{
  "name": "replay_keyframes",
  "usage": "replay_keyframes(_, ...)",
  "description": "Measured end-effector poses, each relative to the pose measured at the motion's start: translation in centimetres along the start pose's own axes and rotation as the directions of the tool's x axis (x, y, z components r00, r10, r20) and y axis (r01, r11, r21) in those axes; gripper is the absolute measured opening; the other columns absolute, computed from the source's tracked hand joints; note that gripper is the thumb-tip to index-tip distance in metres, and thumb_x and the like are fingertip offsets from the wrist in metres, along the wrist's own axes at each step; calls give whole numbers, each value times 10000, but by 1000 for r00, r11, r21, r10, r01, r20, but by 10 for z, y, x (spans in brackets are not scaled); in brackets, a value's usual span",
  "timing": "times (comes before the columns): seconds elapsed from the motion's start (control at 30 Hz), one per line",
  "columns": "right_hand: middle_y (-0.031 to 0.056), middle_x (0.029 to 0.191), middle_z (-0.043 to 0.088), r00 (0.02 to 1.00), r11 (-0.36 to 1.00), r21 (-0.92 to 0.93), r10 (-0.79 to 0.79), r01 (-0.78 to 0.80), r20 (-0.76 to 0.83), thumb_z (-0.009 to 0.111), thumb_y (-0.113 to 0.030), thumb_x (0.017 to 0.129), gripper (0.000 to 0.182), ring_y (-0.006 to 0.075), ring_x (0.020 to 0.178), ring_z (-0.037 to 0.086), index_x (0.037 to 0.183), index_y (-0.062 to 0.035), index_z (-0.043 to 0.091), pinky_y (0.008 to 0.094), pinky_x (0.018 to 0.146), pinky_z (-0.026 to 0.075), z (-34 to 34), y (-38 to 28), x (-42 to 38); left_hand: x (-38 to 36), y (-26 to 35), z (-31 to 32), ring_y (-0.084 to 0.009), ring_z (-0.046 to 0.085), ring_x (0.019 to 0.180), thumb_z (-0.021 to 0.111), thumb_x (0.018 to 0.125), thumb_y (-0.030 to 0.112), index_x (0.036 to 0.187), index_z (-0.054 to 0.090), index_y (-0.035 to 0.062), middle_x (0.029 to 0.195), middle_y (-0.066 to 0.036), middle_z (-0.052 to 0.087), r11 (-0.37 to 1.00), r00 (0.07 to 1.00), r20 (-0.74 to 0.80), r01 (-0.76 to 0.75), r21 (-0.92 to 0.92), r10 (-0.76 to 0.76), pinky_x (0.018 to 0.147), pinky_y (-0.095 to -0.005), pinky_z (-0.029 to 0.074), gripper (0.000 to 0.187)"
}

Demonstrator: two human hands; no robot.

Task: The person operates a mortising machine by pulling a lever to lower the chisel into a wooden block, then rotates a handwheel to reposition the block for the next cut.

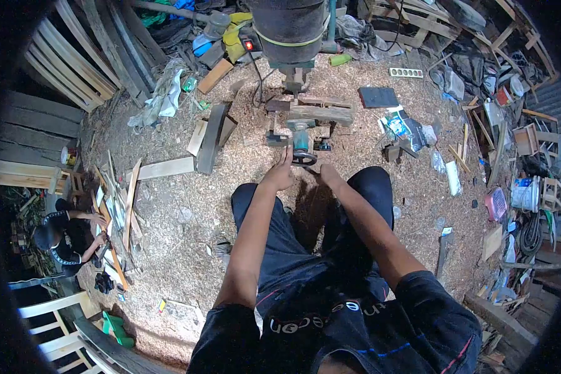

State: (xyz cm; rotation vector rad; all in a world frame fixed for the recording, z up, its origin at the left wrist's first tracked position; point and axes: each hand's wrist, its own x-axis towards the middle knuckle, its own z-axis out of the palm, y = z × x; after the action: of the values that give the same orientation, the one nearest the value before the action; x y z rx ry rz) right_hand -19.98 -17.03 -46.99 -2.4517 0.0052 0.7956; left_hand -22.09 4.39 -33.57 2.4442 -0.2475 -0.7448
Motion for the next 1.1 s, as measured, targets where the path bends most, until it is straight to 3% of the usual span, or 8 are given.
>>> replay_keyframes(0.03,289,943,688,996,979,-182,-92,95,22,778,-264,760,399,429,861,687,976,60,688,474,716,556,1,3,6,1,0,-1,-384,224,1491,579,850,95,1583,-99,103,1646,-241,5,1000,1000,-18,-19,-14,19,1194,-388,292,998)
replay_keyframes(0.27,288,917,687,992,982,-134,-127,129,24,770,-331,793,396,426,829,676,901,43,700,476,711,546,-1,-9,-2,1,-1,-5,-388,255,1479,583,856,99,1585,-107,121,1640,-260,7,999,999,36,20,-40,-18,1188,-373,299,1004)
replay_keyframes(0.37,279,893,690,991,981,162,-93,107,-96,799,-345,775,416,434,825,675,882,43,692,477,709,547,34,22,28,7,-11,4,-394,266,1474,580,861,100,1581,-108,103,1637,-268,12,1000,1000,-3,-7,2,7,1187,-372,300,995)
replay_keyframes(0.6,289,906,696,930,942,-215,-303,259,-210,830,-372,736,492,442,880,689,908,69,694,486,772,562,18,-21,2,9,-19,7,-375,291,1467,531,828,58,1589,-55,91,1650,-226,29,999,999,-45,-11,-43,9,1165,-378,343,962)
replay_keyframes(0.7,273,905,701,981,986,-82,-152,142,-121,861,-391,709,526,428,877,690,920,60,690,480,775,560,-3,-50,-21,6,-22,5,-375,273,1474,526,829,55,1588,-50,81,1647,-234,35,999,998,-49,-26,-33,25,1166,-378,341,953)
replay_keyframes(0.9,259,879,694,963,976,-6,-214,216,-161,843,-440,727,499,434,835,672,960,-21,704,477,737,546,16,-27,-2,-5,0,-14,-379,286,1468,515,828,43,1589,-40,81,1649,-227,40,995,998,35,53,-88,-50,1163,-384,346,942)
replay_keyframes(1.0,248,838,696,954,971,-4,-235,238,-187,862,-419,709,495,421,813,681,928,-6,700,470,726,553,16,-25,-2,3,-17,0,-363,278,1475,567,902,129,1584,-128,187,1647,-225,40,1000,999,-47,-12,9,13,1174,-379,326,975)
replay_keyframes(1.1,240,823,703,934,955,-34,-295,295,-202,883,-392,688,505,406,808,693,942,3,699,466,731,559,8,-35,-6,2,-15,-2,-385,344,1439,515,819,27,1586,-41,69,1651,-222,37,999,1000,-15,-11,-39,10,1147,-387,369,949)
